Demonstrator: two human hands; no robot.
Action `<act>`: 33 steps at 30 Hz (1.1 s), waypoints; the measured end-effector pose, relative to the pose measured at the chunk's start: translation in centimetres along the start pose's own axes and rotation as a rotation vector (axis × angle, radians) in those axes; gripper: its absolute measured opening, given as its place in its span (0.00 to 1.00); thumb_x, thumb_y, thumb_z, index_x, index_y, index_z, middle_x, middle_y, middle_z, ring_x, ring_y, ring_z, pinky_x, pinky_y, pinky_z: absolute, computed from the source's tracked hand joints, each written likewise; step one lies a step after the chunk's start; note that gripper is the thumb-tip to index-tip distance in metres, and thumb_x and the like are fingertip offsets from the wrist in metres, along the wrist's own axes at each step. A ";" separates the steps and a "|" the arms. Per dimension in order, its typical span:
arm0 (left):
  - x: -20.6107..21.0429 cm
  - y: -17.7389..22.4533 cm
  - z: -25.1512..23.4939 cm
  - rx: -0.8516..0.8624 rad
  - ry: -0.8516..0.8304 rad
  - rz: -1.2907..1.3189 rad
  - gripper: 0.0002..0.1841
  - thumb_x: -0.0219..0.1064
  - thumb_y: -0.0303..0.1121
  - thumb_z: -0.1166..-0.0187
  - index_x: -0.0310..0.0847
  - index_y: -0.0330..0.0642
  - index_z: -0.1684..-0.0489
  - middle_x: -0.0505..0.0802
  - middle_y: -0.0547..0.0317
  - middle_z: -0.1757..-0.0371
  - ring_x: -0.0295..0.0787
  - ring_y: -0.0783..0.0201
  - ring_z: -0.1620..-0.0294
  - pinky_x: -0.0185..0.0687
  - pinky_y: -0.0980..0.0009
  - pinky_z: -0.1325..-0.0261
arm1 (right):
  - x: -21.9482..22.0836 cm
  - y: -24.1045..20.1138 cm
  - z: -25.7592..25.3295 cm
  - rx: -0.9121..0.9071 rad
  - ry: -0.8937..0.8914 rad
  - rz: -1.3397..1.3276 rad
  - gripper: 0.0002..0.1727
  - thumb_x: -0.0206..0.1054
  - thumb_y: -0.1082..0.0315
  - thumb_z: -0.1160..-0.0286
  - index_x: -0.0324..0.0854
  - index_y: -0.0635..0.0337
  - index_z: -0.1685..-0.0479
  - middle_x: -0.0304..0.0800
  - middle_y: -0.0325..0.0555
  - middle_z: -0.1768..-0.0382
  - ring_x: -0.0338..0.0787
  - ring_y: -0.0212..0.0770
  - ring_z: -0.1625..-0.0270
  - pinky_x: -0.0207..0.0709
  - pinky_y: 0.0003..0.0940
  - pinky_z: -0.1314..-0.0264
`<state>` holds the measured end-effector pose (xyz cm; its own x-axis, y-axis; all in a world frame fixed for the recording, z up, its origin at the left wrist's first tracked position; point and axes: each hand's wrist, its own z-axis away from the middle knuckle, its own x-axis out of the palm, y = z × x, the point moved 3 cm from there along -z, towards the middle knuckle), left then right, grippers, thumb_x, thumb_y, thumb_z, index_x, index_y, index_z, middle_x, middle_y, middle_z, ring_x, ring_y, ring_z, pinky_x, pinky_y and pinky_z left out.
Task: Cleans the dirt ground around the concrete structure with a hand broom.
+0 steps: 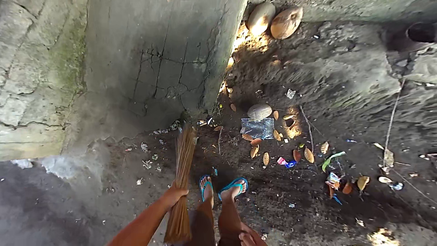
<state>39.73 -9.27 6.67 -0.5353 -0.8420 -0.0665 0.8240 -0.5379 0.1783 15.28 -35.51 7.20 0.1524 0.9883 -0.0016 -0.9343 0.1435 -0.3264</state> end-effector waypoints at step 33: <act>21.7 7.0 -1.3 0.226 -0.516 -0.149 0.30 0.60 0.41 0.16 0.65 0.36 0.15 0.81 0.44 0.23 0.80 0.60 0.26 0.76 0.58 0.22 | -1.9 -9.9 -3.5 0.045 0.158 -1.061 0.28 0.45 0.46 0.07 0.74 0.59 0.27 0.91 0.52 0.45 0.92 0.43 0.44 0.87 0.46 0.41</act>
<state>34.12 -31.33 5.17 -0.7101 -0.5988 0.3704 0.7034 -0.5789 0.4125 25.39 -38.97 7.14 0.9300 0.3400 0.1393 -0.3104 0.9299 -0.1976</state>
